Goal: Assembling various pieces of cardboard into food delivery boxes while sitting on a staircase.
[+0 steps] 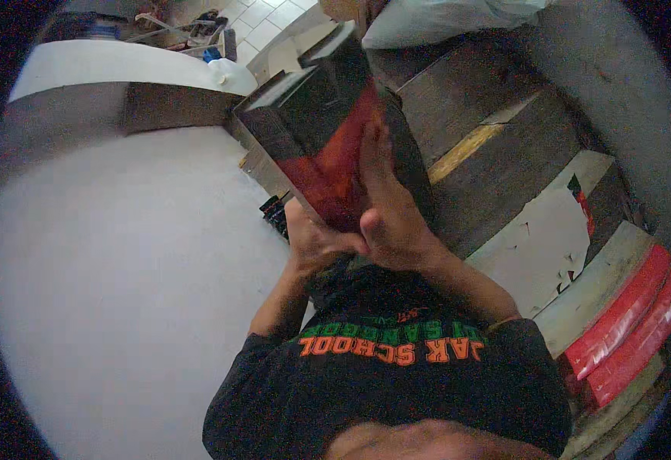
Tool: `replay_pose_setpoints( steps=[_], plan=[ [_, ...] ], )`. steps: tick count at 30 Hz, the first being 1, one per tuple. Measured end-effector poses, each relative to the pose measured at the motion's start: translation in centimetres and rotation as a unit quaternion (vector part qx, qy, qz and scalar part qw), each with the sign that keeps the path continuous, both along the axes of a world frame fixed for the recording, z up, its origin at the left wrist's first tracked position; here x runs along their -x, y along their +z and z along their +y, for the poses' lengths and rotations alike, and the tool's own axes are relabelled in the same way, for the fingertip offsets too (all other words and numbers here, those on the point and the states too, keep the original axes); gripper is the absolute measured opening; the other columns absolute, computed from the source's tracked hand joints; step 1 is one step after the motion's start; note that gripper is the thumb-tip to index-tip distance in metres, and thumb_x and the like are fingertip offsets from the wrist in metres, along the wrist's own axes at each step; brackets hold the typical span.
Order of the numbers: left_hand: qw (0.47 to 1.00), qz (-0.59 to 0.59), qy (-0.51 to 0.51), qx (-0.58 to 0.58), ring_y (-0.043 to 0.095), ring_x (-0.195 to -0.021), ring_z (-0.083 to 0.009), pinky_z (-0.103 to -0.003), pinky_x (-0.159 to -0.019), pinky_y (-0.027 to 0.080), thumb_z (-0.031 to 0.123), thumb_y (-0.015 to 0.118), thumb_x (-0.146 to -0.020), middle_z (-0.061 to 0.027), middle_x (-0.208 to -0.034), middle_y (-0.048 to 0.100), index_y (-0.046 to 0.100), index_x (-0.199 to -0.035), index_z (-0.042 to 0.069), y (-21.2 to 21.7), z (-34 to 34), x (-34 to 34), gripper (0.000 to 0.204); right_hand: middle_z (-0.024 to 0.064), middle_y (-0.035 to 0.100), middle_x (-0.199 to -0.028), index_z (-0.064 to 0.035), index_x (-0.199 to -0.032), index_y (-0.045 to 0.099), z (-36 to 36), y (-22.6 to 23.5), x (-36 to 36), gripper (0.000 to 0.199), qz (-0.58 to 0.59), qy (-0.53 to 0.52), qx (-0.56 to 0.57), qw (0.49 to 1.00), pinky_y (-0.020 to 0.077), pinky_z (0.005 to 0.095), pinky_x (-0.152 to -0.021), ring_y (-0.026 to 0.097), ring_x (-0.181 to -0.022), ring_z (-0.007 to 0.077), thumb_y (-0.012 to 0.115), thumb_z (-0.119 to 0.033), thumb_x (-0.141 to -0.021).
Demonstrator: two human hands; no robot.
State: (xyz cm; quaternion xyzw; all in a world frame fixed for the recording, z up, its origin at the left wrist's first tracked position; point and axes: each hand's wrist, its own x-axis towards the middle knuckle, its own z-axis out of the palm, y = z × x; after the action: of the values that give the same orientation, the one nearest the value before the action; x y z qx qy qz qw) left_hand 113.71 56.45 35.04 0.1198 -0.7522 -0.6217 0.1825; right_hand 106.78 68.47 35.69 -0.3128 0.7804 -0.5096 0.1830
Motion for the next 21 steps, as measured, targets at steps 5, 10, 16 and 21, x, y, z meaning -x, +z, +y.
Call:
replay_pose_setpoints(
  steps=[5,10,16,21],
  plan=[
    [0.989,-0.120,0.054,0.061,0.064,-0.081,-0.0209,-0.032,-0.072,0.049,0.016,0.075,-0.069,-0.0090,-0.091,0.066,0.061,-0.094,0.000,-0.3,-0.1,-1.3,0.033,0.0336,0.016,-0.139,0.0033,-0.139,0.009,0.8,0.6,0.1,0.081,-0.010,0.014,0.029,0.999,0.0147,0.0456,-0.107,0.015,-0.130,0.0469,0.025,-0.058,-0.089],
    [0.991,-0.119,0.030,0.054,0.065,-0.078,-0.0228,-0.033,-0.072,0.050,0.014,0.073,-0.071,-0.0112,-0.087,0.066,0.062,-0.093,0.002,-1.3,-1.0,-2.1,0.028,0.0167,0.061,-0.106,0.0013,-0.114,0.055,2.7,-1.1,3.6,0.051,-0.135,-0.079,0.100,0.983,0.0420,0.0329,-0.088,0.057,-0.100,0.0231,0.034,-0.041,-0.094],
    [0.982,-0.075,-0.005,0.174,0.065,-0.073,-0.0226,-0.033,-0.070,0.050,0.018,0.069,-0.076,-0.0110,-0.083,0.066,0.063,-0.092,0.000,0.0,2.1,-2.6,0.025,0.0128,0.059,-0.101,0.0075,-0.110,0.051,1.9,-5.5,5.3,0.067,-0.207,-0.460,-0.037,0.863,0.0401,0.0331,-0.086,0.054,-0.094,0.0234,0.037,-0.055,-0.090],
    [0.989,-0.046,-0.049,0.132,0.064,-0.063,-0.0204,-0.029,-0.064,0.050,0.010,0.067,-0.078,-0.0105,-0.082,0.066,0.061,-0.094,-0.003,-2.4,4.2,-2.5,0.022,0.0115,0.054,-0.107,0.0027,-0.112,0.049,1.6,-9.5,7.0,0.068,-0.301,-0.353,0.088,0.882,0.0392,0.0350,-0.086,0.049,-0.096,0.0210,0.036,-0.060,-0.088]
  ],
)
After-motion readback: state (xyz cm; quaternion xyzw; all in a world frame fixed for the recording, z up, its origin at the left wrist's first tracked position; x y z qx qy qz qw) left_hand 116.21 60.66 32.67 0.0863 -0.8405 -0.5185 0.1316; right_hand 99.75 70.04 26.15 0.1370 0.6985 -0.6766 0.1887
